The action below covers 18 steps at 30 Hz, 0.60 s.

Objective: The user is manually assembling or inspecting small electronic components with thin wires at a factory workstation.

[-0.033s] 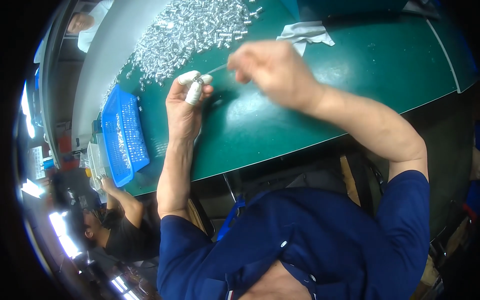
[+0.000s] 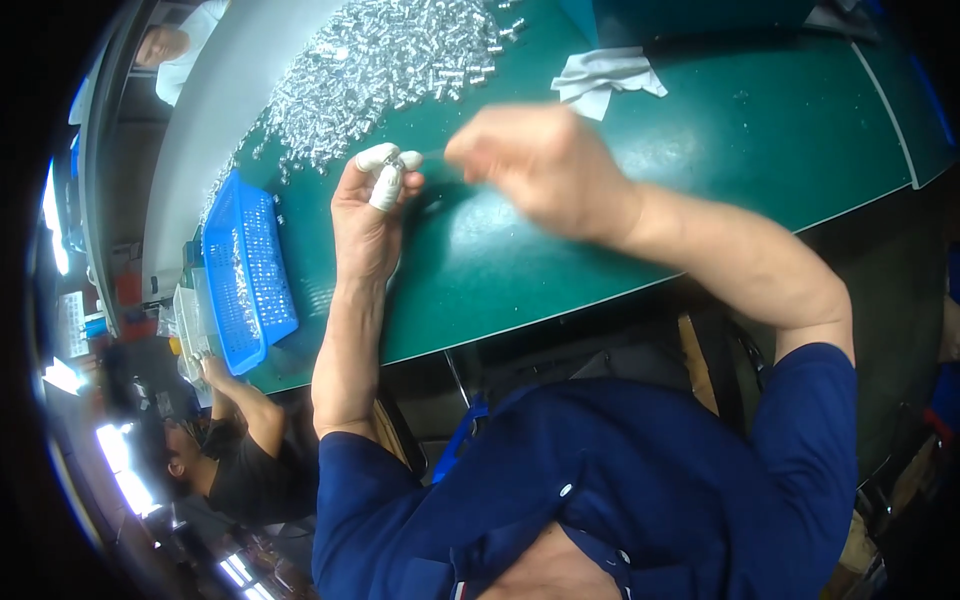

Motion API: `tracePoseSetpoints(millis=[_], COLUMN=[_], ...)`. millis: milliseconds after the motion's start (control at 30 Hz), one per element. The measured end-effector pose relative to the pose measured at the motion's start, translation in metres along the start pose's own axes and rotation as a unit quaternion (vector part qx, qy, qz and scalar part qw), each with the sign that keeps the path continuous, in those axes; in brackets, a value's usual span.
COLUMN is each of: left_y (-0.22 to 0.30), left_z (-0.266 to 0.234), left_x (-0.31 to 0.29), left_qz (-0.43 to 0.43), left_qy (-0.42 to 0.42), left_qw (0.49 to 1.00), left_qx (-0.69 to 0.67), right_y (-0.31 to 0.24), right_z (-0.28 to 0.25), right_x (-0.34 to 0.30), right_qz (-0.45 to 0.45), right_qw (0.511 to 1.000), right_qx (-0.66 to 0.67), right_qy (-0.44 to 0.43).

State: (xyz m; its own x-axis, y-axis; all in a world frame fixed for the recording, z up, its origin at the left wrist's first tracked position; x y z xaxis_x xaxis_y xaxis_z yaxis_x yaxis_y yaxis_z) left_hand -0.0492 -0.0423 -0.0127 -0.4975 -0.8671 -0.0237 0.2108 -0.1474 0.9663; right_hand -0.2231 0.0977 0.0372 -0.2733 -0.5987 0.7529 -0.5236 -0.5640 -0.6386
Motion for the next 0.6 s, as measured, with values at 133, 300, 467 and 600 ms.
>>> tracePoseSetpoints(millis=[133,300,467,600], left_y=[-0.003,-0.001,0.010,0.016], left_z=[0.004,0.006,-0.024,-0.002], left_x=[-0.005,-0.003,0.012,0.000], left_qz=[-0.006,0.020,0.049,0.117], left_qy=[-0.016,0.021,0.117,0.079], left_qw=[0.999,0.999,0.991,0.983], left_qx=[0.039,0.038,0.034,0.120], right_y=[0.024,0.018,-0.012,-0.004], right_z=[0.002,0.004,-0.031,-0.008], right_x=[-0.001,-0.002,0.016,0.008], right_qz=[0.282,0.240,0.021,0.023], right_qw=[0.957,0.968,0.996,0.999], right_qx=[0.072,0.067,-0.041,-0.012], right_qy=[-0.004,-0.006,0.082,0.032])
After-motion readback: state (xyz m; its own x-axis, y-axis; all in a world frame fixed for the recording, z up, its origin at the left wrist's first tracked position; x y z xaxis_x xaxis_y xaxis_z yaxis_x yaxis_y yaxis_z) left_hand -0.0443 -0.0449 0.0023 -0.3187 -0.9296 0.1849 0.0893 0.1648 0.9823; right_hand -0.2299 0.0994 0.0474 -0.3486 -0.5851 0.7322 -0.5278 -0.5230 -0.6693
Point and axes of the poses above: each hand's wrist, its own x-axis towards the middle knuckle, its own z-axis out of the palm, y = z × x, the point moved 5 cm from there along x, towards the middle knuckle, and after that the axes turned 12 degrees about y, right-handed, at the moved point
